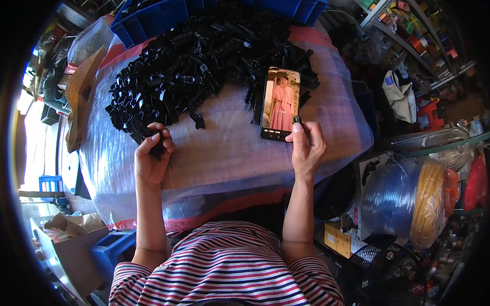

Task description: The recorder is assembling small black plastic components by hand at a workbench.

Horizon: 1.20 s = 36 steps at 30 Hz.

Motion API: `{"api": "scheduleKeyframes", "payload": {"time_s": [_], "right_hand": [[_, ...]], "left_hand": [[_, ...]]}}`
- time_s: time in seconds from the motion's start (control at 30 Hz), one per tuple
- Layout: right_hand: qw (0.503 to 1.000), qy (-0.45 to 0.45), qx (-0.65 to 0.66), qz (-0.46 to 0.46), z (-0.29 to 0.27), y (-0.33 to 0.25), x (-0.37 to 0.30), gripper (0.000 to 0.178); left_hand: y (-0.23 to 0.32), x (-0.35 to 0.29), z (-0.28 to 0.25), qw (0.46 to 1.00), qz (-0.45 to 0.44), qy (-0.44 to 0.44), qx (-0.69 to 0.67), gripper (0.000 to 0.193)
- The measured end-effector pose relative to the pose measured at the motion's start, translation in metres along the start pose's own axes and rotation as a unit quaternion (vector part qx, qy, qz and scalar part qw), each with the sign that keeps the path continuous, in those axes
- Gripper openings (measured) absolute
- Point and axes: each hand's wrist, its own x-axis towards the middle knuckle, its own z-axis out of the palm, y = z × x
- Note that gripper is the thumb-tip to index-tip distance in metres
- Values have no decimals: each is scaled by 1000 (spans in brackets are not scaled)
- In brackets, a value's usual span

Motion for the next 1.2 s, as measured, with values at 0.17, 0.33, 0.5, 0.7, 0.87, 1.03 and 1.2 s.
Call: {"api": "scheduleKeyframes", "payload": {"time_s": [0.17,0.33,0.5,0.7,0.87,1.03,1.2], "right_hand": [[1000,-3,5,6,0,-1,0,24],[998,21,-21,-57,2,7,2,21],[994,-9,-65,-82,2,9,3,20],[1000,-6,-15,-20,0,5,2,21],[999,11,12,-40,1,4,2,22],[1000,2,25,-17,1,1,1,22],[999,6,40,-5,1,3,1,22]], "left_hand": [[0,0,0,1000,1,2,1,23],[0,0,0,1000,-1,-1,-1,23],[0,0,-1,1000,-3,-2,-2,23],[0,0,-1,1000,-2,3,3,24],[0,1,0,1000,-3,1,3,23],[0,1,-1,1000,-3,0,2,23],[-1,1,0,1000,2,5,10,24]]}}
